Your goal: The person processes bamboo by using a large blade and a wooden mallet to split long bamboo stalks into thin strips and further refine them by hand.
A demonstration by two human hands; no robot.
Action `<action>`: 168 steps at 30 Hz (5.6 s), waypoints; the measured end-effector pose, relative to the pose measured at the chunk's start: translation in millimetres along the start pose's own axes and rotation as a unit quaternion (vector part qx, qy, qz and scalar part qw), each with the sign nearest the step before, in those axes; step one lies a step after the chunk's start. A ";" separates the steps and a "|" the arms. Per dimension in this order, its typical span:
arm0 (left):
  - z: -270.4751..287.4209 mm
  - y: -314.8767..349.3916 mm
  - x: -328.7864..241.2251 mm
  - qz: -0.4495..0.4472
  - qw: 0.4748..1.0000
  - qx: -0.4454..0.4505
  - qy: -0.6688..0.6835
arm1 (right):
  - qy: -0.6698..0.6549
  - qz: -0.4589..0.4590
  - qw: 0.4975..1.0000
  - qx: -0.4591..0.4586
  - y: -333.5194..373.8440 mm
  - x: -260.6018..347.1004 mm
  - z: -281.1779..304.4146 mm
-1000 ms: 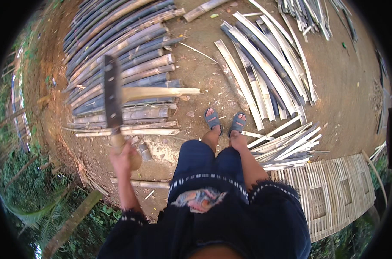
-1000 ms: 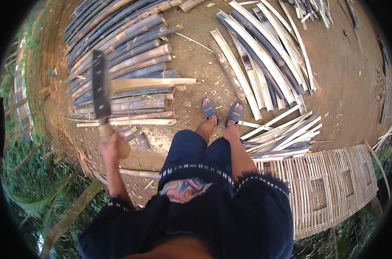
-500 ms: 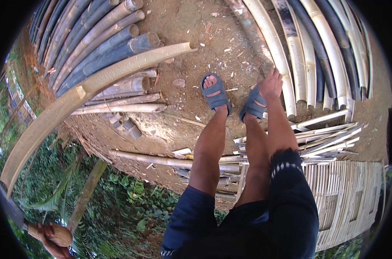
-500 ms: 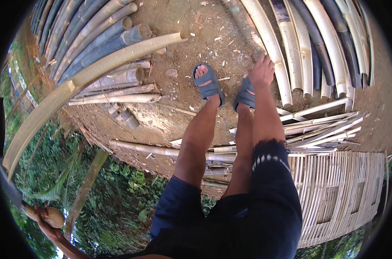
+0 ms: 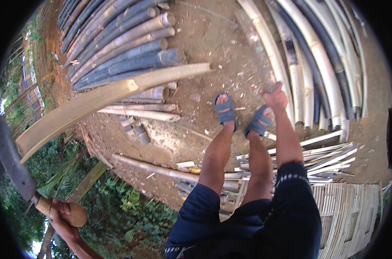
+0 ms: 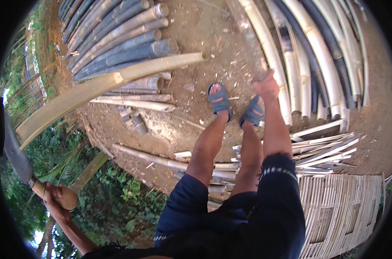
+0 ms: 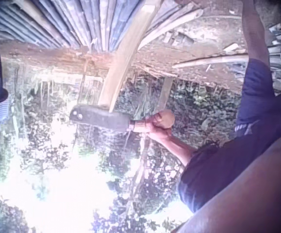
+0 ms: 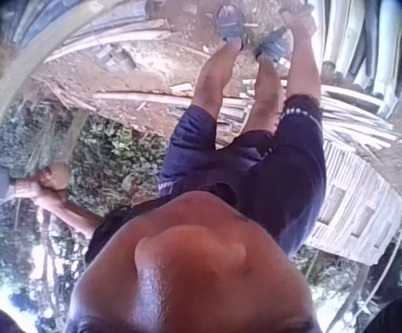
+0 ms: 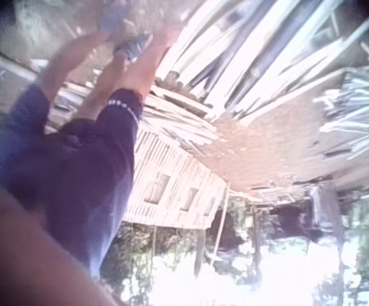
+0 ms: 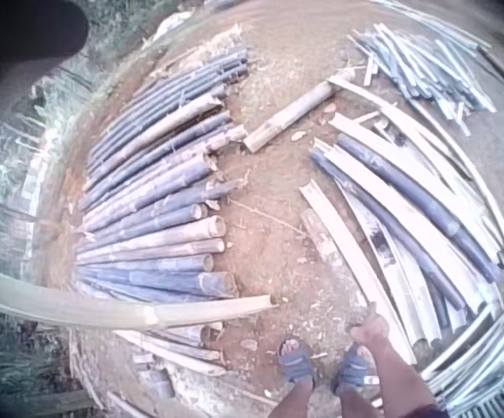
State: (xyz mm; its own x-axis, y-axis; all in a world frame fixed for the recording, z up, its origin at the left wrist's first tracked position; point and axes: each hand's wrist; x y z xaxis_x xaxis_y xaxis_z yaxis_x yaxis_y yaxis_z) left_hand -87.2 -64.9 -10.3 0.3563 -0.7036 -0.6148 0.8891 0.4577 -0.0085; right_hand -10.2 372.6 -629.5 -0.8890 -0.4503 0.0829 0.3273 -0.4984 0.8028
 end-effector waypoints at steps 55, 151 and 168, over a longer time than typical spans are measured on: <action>-9.9 69.8 -33.4 -0.080 0.978 0.188 0.036 | -0.169 0.598 0.750 -0.228 641.3 76.4 319.2; -289.9 -50.1 106.7 -0.031 0.947 0.302 -0.105 | 0.177 0.287 0.936 -0.103 265.1 221.5 218.9; -295.4 -61.8 116.1 -0.091 0.872 0.457 -0.151 | 0.342 0.202 0.916 -0.054 210.2 198.3 198.0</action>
State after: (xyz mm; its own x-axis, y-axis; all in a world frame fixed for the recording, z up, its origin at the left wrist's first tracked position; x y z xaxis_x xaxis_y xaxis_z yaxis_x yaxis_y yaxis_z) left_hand -185.7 -14.3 -314.2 0.1229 -0.8938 -0.4313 0.7474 -0.2025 0.6327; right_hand -181.2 325.2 -327.3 -0.2929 -0.9543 -0.0591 0.6480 -0.2436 0.7216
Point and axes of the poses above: each hand's wrist, its own y-axis away from the middle knuckle, its own z-axis out of the back of the hand, x = y × z, and after that the axes turned 10 degrees about -z, right-handed
